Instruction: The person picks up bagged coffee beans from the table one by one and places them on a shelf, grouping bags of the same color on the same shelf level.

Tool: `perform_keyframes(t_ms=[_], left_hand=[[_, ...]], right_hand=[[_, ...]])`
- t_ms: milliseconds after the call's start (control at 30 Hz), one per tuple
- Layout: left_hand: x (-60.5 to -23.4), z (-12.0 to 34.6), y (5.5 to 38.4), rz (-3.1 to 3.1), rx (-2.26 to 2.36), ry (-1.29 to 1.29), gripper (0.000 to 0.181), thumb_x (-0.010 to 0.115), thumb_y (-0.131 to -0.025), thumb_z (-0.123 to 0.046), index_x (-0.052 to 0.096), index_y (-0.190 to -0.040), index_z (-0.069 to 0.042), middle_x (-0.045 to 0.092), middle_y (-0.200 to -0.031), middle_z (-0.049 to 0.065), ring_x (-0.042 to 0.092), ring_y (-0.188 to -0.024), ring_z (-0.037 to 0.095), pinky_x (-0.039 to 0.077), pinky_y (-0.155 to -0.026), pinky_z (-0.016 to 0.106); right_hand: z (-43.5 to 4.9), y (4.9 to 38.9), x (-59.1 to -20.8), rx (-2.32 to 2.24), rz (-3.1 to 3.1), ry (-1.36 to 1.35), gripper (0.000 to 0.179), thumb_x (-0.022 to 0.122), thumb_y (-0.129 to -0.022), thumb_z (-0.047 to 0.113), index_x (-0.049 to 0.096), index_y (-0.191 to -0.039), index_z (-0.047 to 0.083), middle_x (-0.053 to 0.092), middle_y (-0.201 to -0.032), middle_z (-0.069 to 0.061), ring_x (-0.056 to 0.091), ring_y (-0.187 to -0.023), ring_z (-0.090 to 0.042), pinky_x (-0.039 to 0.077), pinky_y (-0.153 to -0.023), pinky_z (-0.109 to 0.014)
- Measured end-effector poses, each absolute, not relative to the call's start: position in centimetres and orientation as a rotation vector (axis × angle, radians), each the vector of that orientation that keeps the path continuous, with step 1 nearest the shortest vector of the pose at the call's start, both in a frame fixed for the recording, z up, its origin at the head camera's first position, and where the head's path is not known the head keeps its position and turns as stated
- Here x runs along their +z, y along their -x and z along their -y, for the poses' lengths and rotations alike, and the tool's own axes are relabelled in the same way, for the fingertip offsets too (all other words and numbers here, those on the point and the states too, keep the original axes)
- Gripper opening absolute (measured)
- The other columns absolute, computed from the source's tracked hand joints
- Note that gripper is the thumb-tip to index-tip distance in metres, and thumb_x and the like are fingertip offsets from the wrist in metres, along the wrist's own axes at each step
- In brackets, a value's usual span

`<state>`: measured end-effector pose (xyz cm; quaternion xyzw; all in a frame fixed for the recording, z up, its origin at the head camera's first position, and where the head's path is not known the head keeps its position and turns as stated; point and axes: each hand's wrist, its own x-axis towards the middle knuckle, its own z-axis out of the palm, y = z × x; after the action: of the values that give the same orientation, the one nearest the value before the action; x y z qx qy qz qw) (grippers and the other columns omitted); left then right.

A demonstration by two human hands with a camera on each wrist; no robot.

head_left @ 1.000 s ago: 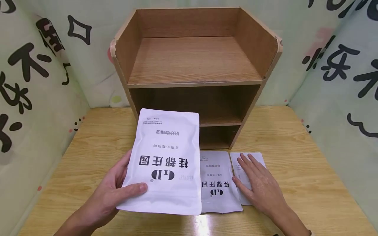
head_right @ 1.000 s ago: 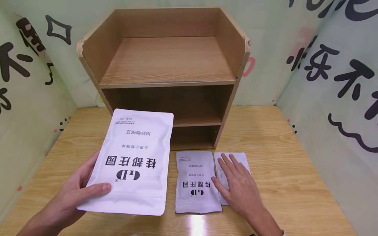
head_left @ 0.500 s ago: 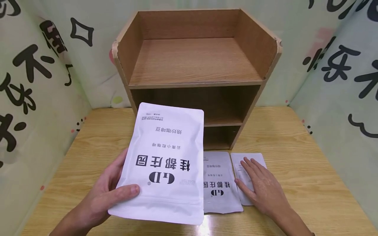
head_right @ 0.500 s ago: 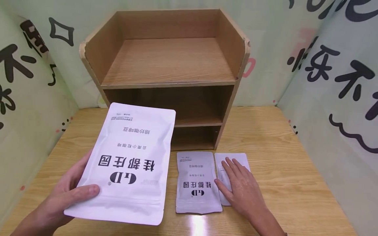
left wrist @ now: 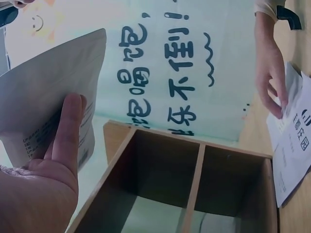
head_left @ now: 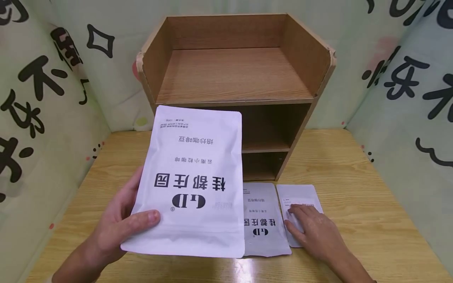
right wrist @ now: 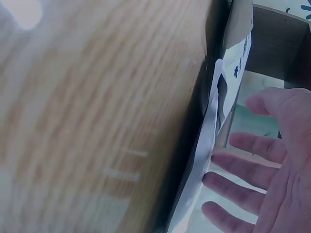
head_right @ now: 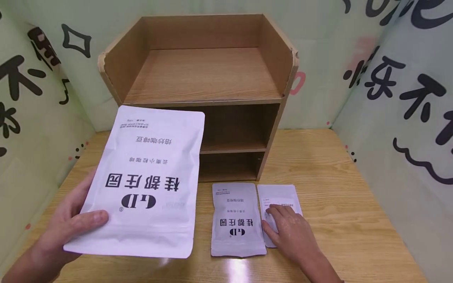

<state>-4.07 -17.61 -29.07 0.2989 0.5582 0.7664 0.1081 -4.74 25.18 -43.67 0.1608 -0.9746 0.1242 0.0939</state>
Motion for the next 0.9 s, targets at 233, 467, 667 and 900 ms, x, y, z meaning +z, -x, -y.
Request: perform_keyframes(t_ms=[233,467,667,900], left_hand=[[-28.0,17.3,4.9,-1.698,2.282,-0.908,0.073,0.043,-0.091,0.008,0.020,-0.159,-0.005,0.062,-0.123,0.028,0.073,-0.089,0.039,0.060,-0.066,0.051],[-26.6,16.8,6.0,-1.728,2.318,-0.783,0.072,0.043,-0.090,0.004,0.022,-0.158,-0.006,0.056,-0.129,0.030,0.072,-0.094,0.036,0.060,-0.075,0.049],[-25.7,16.7,7.3,-1.675,2.358,-0.693,0.064,0.039,-0.093,0.000,0.028,-0.155,-0.006,0.055,-0.132,0.027,0.071,-0.097,0.029,0.059,-0.081,0.041],[-24.5,16.3,8.9,-1.618,2.379,-0.643,0.048,0.035,-0.101,-0.008,0.034,-0.149,-0.003,0.056,-0.135,0.022,0.072,-0.096,0.021,0.059,-0.081,0.033]], right_hand=[[-25.2,4.9,-43.9,0.368,2.838,-0.492,0.033,0.073,-0.092,0.032,0.070,-0.114,0.008,0.069,-0.117,-0.008,0.063,-0.112,-0.030,0.053,-0.088,-0.053],[-25.0,5.0,-43.8,0.382,2.832,-0.467,0.033,0.073,-0.092,0.031,0.071,-0.115,0.008,0.069,-0.117,-0.008,0.064,-0.113,-0.030,0.053,-0.088,-0.053],[-24.6,4.9,-43.6,0.389,2.876,-0.435,0.034,0.071,-0.094,0.033,0.070,-0.117,0.008,0.070,-0.119,-0.010,0.063,-0.115,-0.032,0.051,-0.092,-0.055],[-24.6,5.0,-43.7,0.385,2.856,-0.443,0.031,0.071,-0.094,0.030,0.070,-0.116,0.008,0.071,-0.116,-0.010,0.064,-0.113,-0.033,0.051,-0.091,-0.055]])
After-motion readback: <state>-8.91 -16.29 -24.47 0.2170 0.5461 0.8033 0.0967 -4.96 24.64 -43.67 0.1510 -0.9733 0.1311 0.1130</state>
